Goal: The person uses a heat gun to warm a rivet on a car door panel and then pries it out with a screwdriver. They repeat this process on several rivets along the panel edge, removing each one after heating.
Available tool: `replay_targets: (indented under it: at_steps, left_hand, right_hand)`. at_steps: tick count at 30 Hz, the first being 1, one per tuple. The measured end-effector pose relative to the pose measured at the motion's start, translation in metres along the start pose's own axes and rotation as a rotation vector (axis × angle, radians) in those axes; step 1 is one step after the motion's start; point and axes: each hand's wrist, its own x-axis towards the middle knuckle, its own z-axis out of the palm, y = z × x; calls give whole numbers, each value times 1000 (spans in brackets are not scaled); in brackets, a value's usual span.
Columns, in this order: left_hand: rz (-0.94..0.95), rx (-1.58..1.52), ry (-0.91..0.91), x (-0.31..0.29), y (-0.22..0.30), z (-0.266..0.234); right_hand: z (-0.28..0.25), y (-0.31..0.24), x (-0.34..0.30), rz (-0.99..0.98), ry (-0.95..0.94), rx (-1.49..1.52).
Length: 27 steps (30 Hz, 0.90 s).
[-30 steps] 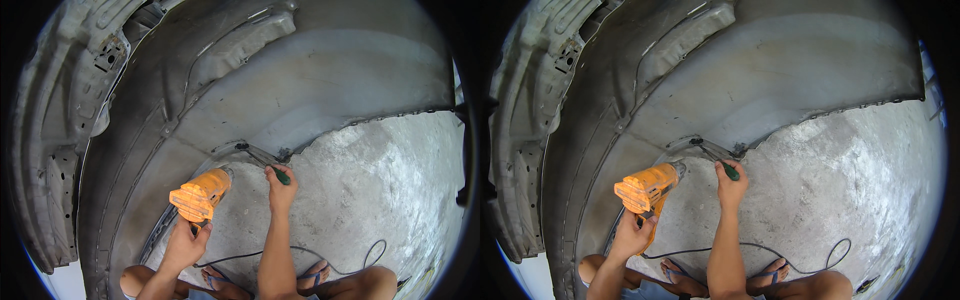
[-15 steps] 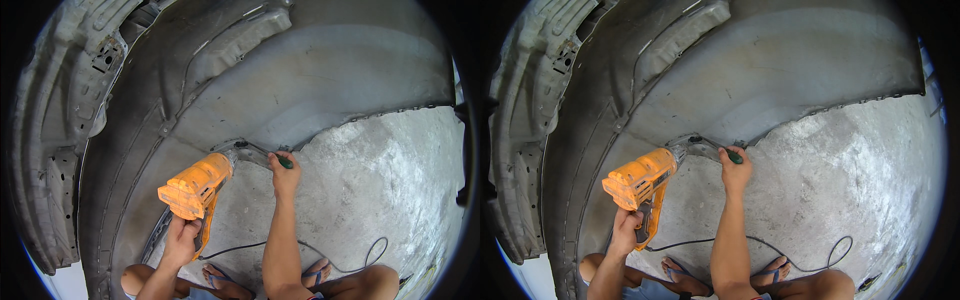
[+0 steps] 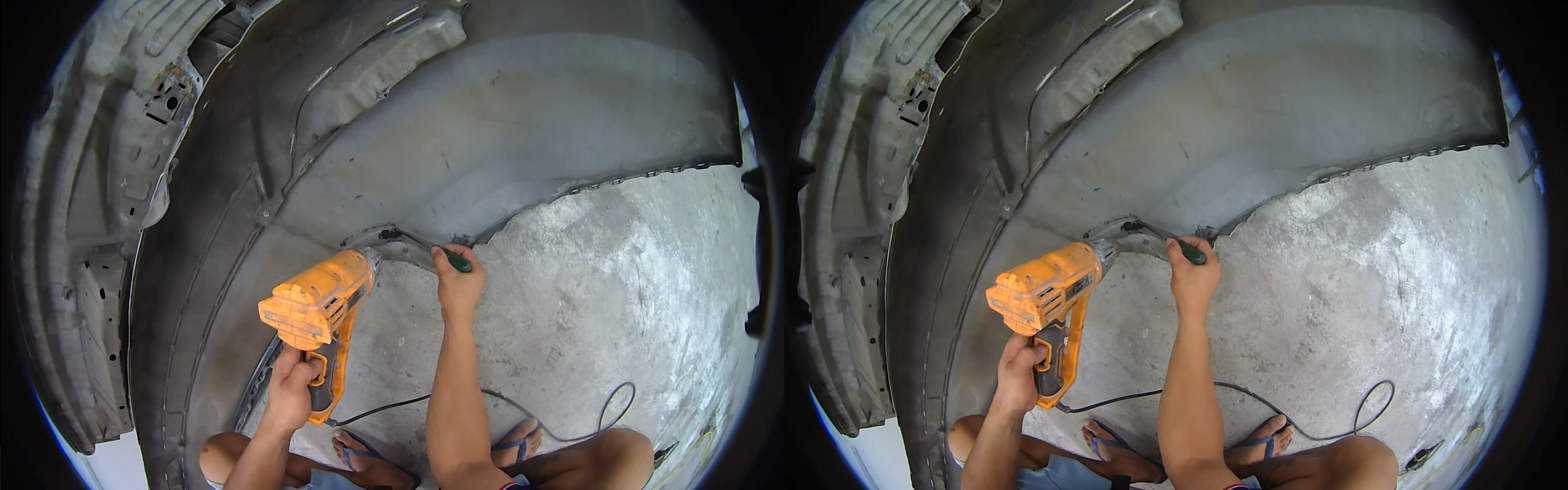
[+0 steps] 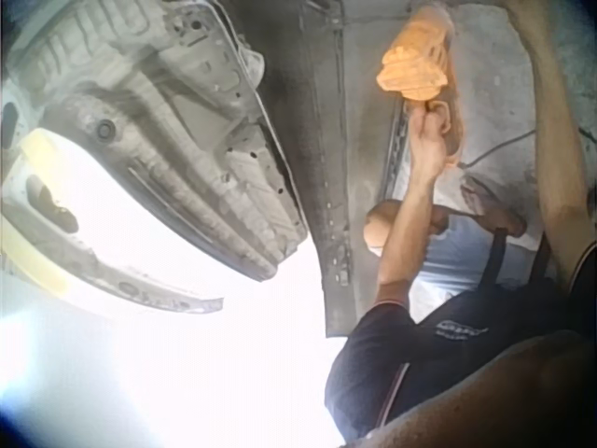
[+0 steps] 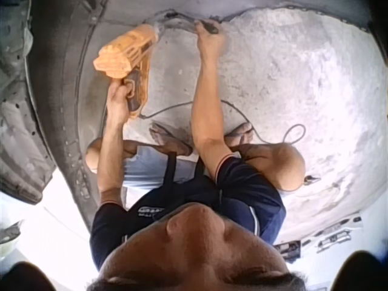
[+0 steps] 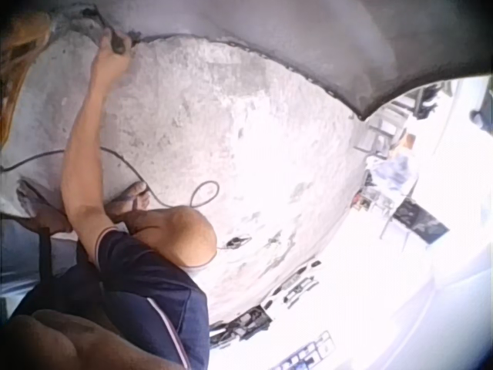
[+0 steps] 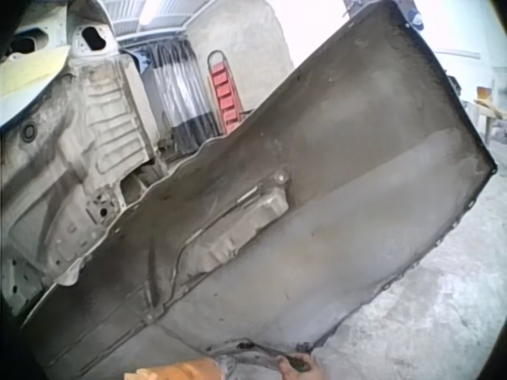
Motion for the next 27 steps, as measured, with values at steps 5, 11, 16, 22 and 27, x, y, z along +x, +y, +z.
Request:
replay_targets:
  at_steps: [5,11,16,22,27]
  left_hand:
    - [-68,-237,-116,2,6,10]
    - [-37,-434,-323,7,20,28]
    - [72,-411,-368,11,21,45]
    - [209,-257,-293,24,16,59]
    - [105,-343,-280,33,10,66]
  right_hand:
    - [-50,-27,2,34,234,356]
    - [-128,-74,-1,-33,489,607]
    - [-133,-103,0,-61,407,696]
    - [-130,-107,0,-35,403,546]
    - [-130,-98,0,-11,436,401]
